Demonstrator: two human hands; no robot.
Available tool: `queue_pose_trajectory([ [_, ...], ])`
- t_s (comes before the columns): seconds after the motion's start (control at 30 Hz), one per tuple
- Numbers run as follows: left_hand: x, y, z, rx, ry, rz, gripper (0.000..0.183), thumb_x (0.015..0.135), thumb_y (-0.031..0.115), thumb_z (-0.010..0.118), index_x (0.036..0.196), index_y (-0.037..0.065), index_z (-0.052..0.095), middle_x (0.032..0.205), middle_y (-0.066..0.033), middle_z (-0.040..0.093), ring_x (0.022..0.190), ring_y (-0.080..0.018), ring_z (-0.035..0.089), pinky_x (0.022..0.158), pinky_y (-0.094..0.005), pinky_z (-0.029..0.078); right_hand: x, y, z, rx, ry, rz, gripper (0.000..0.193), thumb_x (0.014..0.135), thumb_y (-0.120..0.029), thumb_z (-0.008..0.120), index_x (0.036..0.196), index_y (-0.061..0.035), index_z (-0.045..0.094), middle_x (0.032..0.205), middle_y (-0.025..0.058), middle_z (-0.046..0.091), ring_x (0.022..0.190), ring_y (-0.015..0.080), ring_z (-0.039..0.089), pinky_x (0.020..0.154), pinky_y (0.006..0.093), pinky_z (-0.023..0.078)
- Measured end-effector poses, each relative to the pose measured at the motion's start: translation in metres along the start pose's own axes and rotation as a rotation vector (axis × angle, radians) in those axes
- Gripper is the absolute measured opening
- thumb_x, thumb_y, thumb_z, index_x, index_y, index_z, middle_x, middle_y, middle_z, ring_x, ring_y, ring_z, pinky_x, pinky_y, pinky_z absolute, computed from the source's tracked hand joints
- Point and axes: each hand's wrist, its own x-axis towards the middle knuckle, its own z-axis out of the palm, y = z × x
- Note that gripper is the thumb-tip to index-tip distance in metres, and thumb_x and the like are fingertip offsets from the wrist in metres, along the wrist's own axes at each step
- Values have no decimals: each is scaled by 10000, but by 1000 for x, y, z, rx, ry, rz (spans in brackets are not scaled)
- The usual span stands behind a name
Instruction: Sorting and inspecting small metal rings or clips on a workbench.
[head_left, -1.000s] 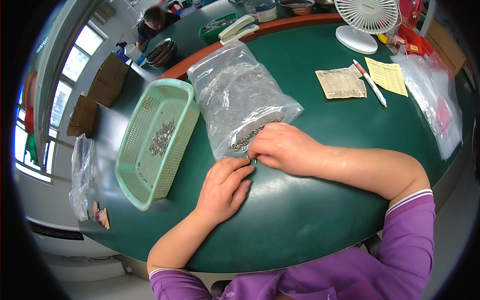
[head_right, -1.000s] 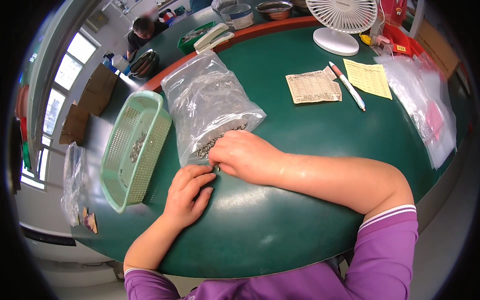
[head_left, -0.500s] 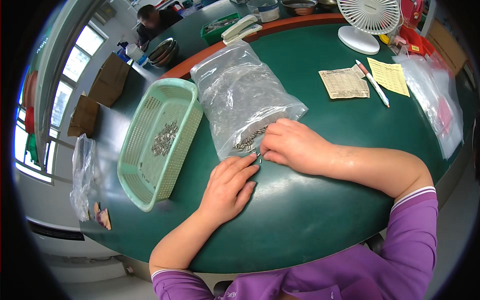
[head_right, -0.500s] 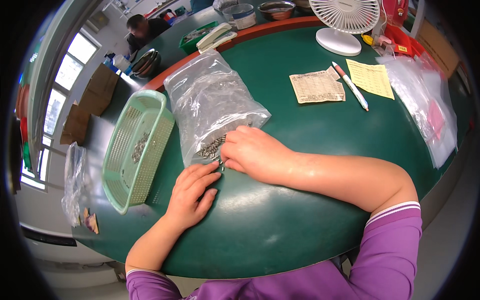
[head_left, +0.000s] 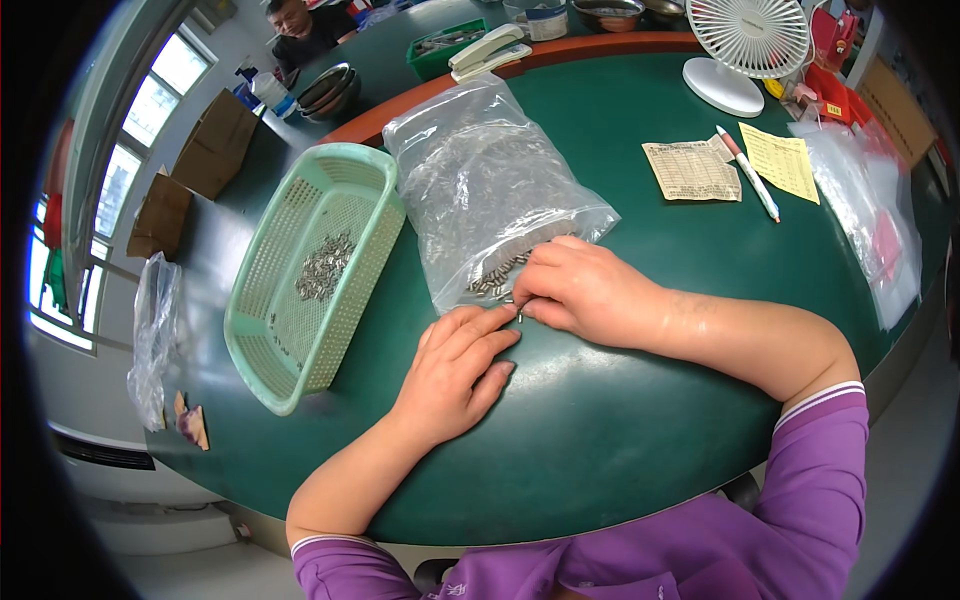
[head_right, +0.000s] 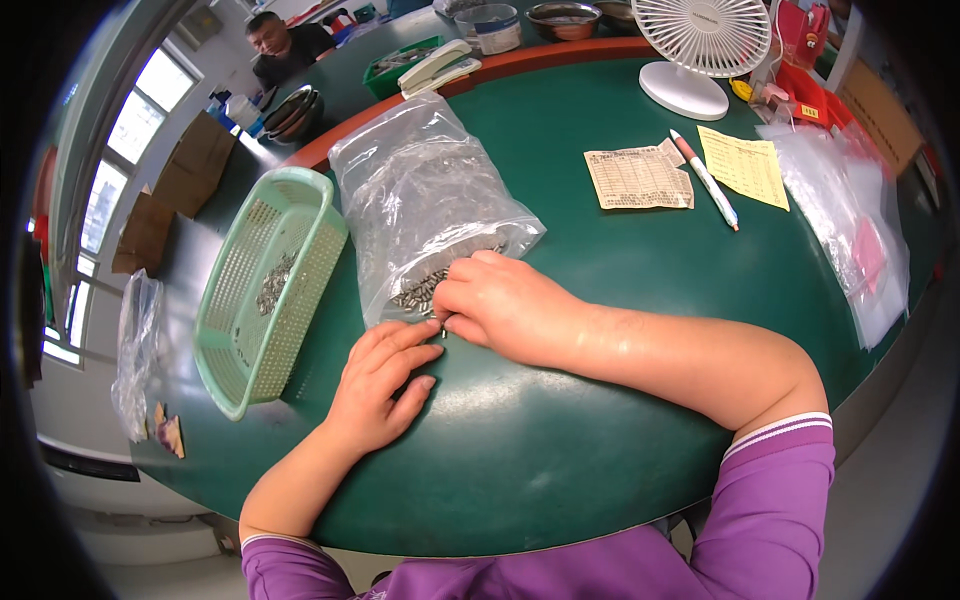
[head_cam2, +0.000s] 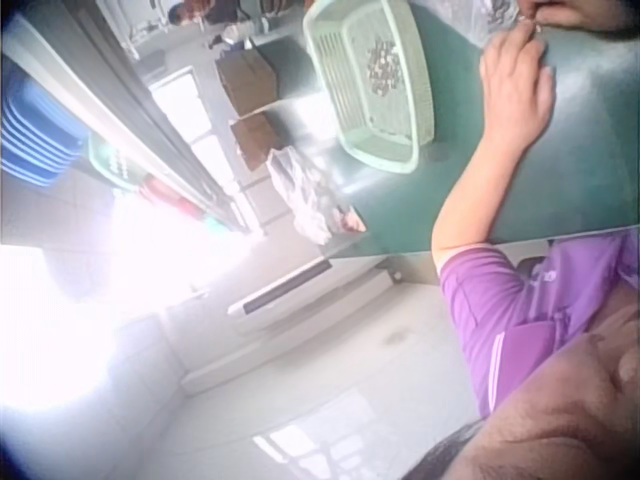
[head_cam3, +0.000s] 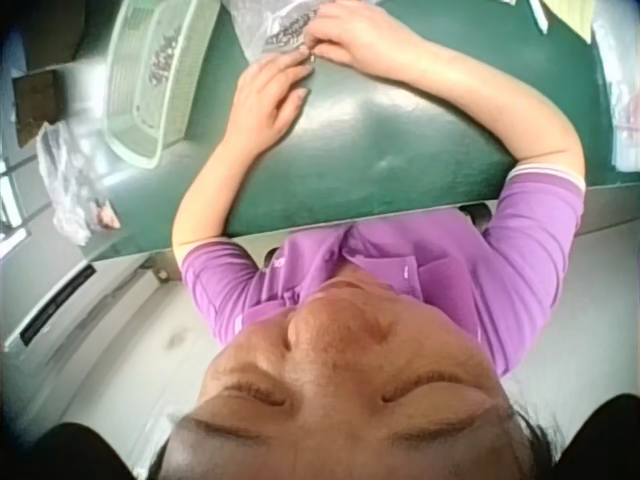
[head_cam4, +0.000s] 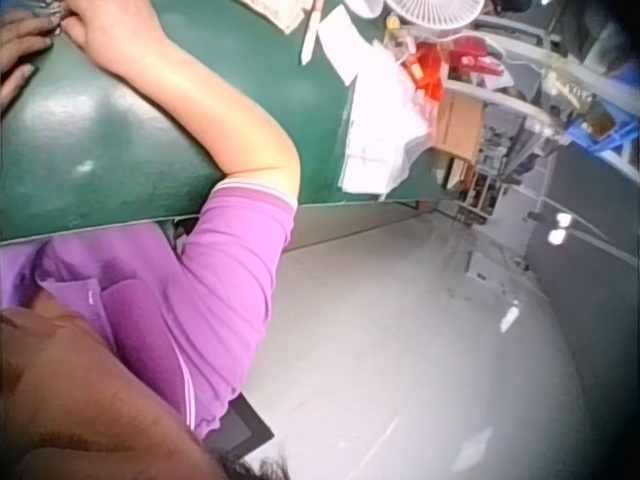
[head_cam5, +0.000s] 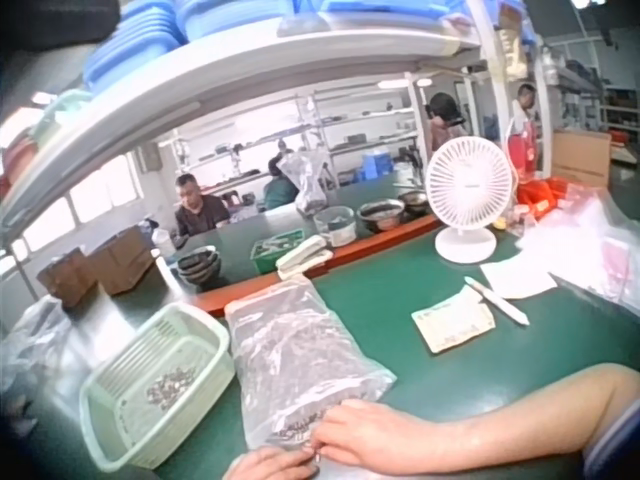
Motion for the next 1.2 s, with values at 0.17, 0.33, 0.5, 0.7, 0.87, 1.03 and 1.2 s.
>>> queue_pose_trajectory([
  [0.17,0,0,0,-11,1,2,384,736,46,719,1111,34,637,1296,-111,609,1115,-327,575,961,-447,443,0,-1,0,12,7,-5,126,807,-110,683,926,-91,647,902,80,581,902,299,565,807,406,479],
  [0.33,1,2,-2,-5,-13,36,376,733,42,723,1100,34,642,1282,-119,613,1097,-328,583,953,-442,450,2,-3,-2,-2,-35,19,106,811,-125,675,906,-93,641,895,78,584,894,295,565,804,401,474],
  [0.5,1,2,-1,-39,68,30,366,726,24,723,1084,29,648,1209,-132,632,1071,-331,592,922,-433,468,2,-7,-9,-50,-126,101,82,814,-129,673,864,-89,621,865,77,586,891,298,571,817,405,473],
  [0.7,-1,-4,-3,-83,115,77,307,744,1,709,1045,14,651,1096,-135,642,949,-318,619,855,-418,485,-2,-8,-7,-169,-122,31,126,848,-141,663,943,-82,604,957,93,592,955,310,564,846,421,468],
  [0.87,-10,3,-4,-293,145,49,166,862,2,648,1028,5,639,983,-135,656,794,-243,635,733,-360,513,-3,-19,-1,147,-42,38,107,911,-158,612,972,-75,583,974,102,581,969,317,560,856,418,459],
  [1.03,-23,15,-6,-1385,-117,-610,166,1000,73,541,1119,0,631,933,-78,674,754,-94,622,662,-246,534,-7,-36,3,414,-113,29,83,950,-156,580,997,-90,559,946,83,560,931,300,546,848,406,443],
  [1.2,-23,7,-4,-1554,-153,-629,174,997,77,551,1129,-3,630,941,-89,678,759,-117,637,661,-266,543,-7,-35,5,402,-97,-12,76,948,-154,585,997,-99,565,928,77,560,913,291,550,845,403,442],
])
